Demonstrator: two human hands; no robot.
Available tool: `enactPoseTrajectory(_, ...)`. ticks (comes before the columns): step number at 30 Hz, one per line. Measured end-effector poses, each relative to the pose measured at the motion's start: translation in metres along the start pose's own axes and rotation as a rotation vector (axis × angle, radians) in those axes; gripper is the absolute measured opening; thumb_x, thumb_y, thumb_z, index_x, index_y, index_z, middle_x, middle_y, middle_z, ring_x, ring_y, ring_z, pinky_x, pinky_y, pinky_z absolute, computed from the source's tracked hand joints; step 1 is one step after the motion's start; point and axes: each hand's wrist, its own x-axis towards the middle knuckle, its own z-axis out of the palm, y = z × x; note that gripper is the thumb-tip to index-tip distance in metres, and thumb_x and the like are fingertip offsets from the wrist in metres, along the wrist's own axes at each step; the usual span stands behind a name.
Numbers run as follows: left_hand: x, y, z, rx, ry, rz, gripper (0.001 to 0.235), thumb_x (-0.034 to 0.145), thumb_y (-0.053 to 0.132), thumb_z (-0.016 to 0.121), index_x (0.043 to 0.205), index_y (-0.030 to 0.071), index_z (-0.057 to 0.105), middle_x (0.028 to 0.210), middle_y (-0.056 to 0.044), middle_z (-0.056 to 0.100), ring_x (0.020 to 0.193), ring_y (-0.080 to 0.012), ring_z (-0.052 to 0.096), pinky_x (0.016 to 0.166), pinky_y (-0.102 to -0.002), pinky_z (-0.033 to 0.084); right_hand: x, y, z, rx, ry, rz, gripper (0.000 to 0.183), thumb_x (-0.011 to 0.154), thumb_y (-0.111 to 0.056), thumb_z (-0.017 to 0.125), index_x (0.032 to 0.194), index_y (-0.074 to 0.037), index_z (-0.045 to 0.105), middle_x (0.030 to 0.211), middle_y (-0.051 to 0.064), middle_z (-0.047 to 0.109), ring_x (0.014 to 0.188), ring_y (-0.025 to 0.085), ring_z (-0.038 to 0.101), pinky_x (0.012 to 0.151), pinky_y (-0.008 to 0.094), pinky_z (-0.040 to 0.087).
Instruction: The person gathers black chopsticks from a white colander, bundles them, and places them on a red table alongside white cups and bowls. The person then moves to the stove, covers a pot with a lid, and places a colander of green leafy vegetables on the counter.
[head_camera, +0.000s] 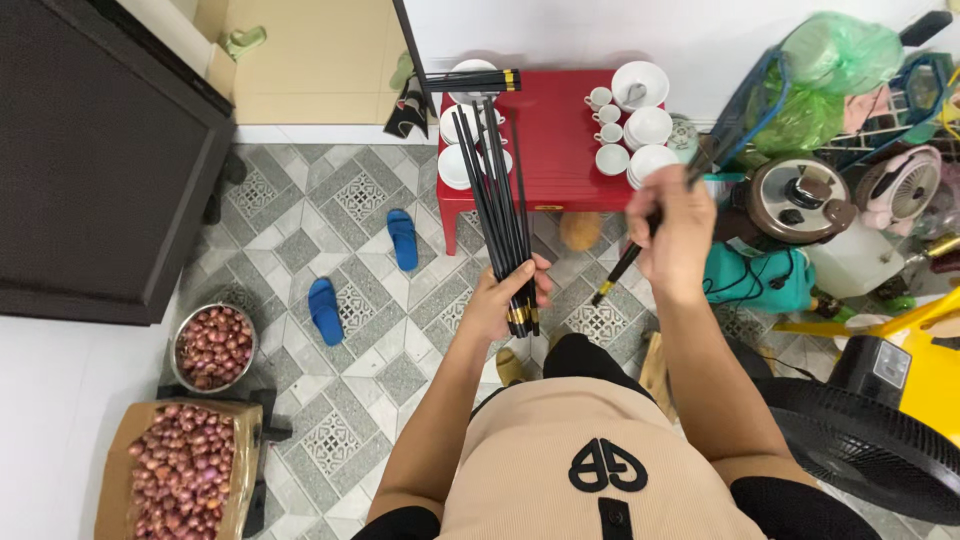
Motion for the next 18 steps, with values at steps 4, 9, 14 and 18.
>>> enactPoseTrajectory(4,-0.003,0.011,0.003,-0.033,-0.127,0.017,0.032,0.105,0.023,0.065,0.122,-0.004,0.064,0.090,-0.011,0.070,0.074,-0.0168,0.064,0.068,-0.034,0.054,0.001,0.020,0.026,-0.407,-0.199,0.164,0.010,0.094,-0.010,0.070,0.102,-0.004,0.069,0.075,0.000,0.062,0.053,0.004,0.047,0.045,0.020,0.034)
enactPoseTrajectory(9,0.003,0.030,0.011,0.036,-0.177,-0.043,0.038,0.104,0.027,0.063,0.128,-0.003,0.063,0.095,-0.016,0.073,0.075,-0.0176,0.066,0.069,-0.033,0.055,0.001,0.044,0.050,-0.381,-0.292,0.216,0.011,0.091,-0.006,0.078,0.090,-0.001,0.069,0.064,-0.004,0.057,0.052,0.002,0.046,0.045,0.020,0.033)
enactPoseTrajectory(14,0.022,0.037,0.016,0.036,-0.147,-0.068,0.041,0.104,0.026,0.063,0.132,-0.004,0.061,0.107,-0.022,0.073,0.082,-0.0253,0.073,0.074,-0.037,0.061,0.022,0.053,0.049,-0.366,-0.213,0.201,0.014,0.095,-0.010,0.074,0.087,-0.002,0.066,0.063,-0.005,0.053,0.051,0.002,0.043,0.044,0.021,0.030)
enactPoseTrajectory(18,0.053,0.042,0.017,0.007,-0.147,-0.123,0.042,0.103,0.024,0.061,0.134,-0.005,0.058,0.113,-0.026,0.072,0.094,-0.0346,0.076,0.078,-0.042,0.063,0.053,0.052,0.040,-0.319,-0.166,0.210,0.016,0.103,-0.014,0.062,0.093,-0.003,0.061,0.070,-0.003,0.058,0.057,0.005,0.049,0.048,0.021,0.035)
